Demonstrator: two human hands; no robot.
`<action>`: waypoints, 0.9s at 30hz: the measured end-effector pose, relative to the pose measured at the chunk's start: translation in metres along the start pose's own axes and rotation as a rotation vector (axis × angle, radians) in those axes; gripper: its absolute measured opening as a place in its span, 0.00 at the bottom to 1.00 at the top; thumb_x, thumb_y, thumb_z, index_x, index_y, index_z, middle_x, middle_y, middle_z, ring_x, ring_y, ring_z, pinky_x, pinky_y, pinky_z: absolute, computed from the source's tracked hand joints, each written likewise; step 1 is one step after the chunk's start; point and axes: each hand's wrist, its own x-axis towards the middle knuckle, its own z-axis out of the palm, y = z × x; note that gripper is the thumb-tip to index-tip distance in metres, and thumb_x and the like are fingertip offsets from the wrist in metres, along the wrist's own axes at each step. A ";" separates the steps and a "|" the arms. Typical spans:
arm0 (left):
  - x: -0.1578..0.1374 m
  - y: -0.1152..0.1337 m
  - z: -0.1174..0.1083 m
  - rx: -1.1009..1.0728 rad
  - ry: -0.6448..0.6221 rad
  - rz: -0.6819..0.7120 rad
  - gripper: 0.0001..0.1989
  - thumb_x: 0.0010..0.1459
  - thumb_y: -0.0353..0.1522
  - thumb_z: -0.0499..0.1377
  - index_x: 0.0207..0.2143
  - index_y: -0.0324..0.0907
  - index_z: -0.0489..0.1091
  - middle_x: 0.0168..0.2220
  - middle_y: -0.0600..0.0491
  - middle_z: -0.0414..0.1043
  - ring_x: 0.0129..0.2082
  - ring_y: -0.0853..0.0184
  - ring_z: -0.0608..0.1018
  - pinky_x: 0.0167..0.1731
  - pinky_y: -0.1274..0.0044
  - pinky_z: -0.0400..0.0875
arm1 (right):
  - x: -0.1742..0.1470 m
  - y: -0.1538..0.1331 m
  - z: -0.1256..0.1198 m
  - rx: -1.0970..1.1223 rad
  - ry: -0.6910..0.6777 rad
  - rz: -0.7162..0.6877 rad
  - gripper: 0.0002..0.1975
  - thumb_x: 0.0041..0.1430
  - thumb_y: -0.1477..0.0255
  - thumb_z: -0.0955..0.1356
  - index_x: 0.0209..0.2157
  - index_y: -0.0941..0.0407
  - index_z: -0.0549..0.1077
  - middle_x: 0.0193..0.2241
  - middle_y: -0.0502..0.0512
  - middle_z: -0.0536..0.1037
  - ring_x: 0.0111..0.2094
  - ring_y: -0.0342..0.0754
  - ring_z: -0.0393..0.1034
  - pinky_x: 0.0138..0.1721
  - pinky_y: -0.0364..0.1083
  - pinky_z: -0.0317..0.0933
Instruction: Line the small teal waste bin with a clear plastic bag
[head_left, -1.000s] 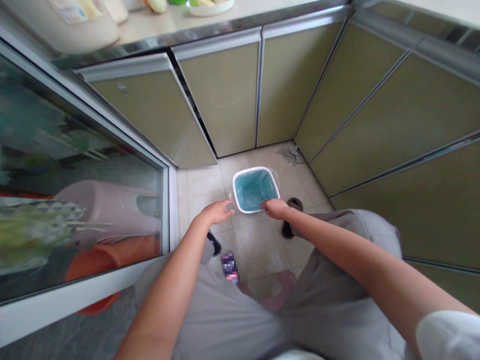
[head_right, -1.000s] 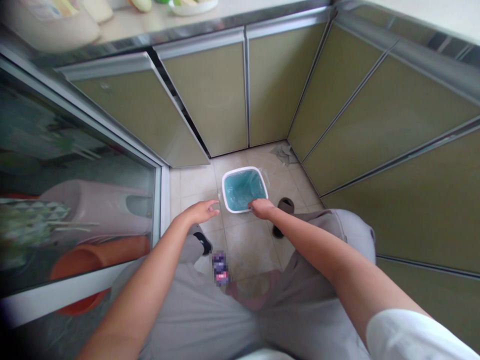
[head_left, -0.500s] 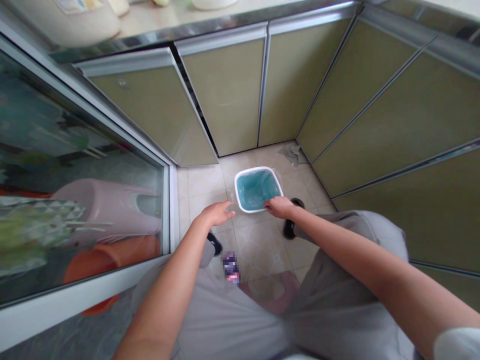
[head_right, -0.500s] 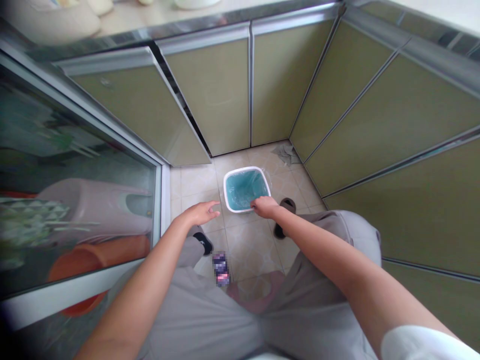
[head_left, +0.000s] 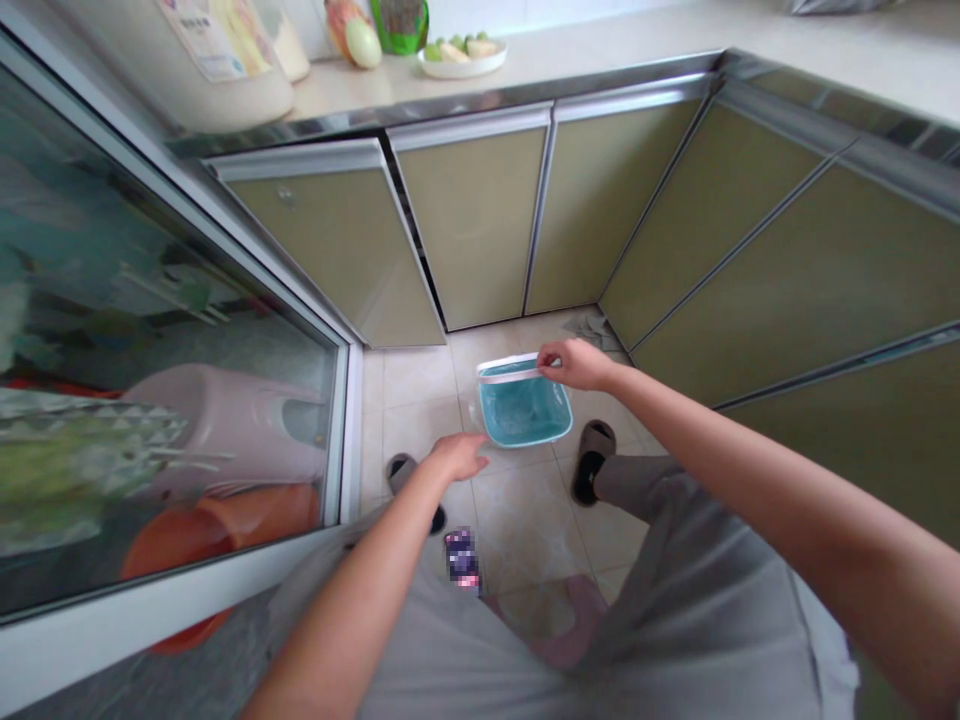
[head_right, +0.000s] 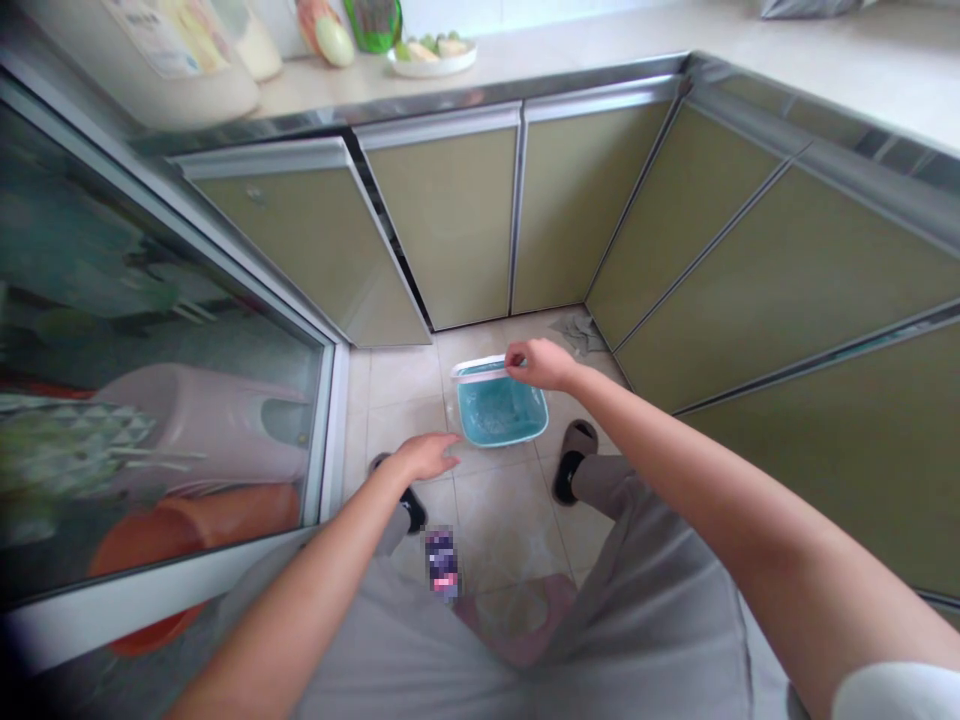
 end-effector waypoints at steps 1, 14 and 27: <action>0.002 0.004 0.005 0.017 -0.024 0.004 0.30 0.65 0.43 0.56 0.67 0.49 0.65 0.63 0.45 0.72 0.60 0.52 0.76 0.57 0.65 0.71 | 0.009 -0.001 -0.006 -0.025 0.048 0.011 0.07 0.60 0.70 0.71 0.39 0.54 0.81 0.39 0.52 0.84 0.38 0.48 0.77 0.38 0.42 0.64; 0.022 0.001 0.033 0.040 -0.183 -0.035 0.39 0.64 0.44 0.56 0.75 0.49 0.49 0.68 0.40 0.64 0.64 0.48 0.71 0.58 0.61 0.69 | 0.063 0.018 -0.007 -0.337 0.152 0.078 0.42 0.61 0.66 0.68 0.74 0.50 0.52 0.75 0.63 0.42 0.62 0.63 0.64 0.52 0.53 0.67; 0.035 -0.004 0.043 -0.127 -0.104 -0.009 0.36 0.64 0.44 0.57 0.72 0.48 0.58 0.58 0.46 0.77 0.57 0.56 0.78 0.54 0.71 0.70 | 0.071 0.052 0.003 -0.299 0.201 0.037 0.47 0.59 0.67 0.69 0.76 0.45 0.46 0.76 0.57 0.29 0.60 0.65 0.67 0.48 0.53 0.69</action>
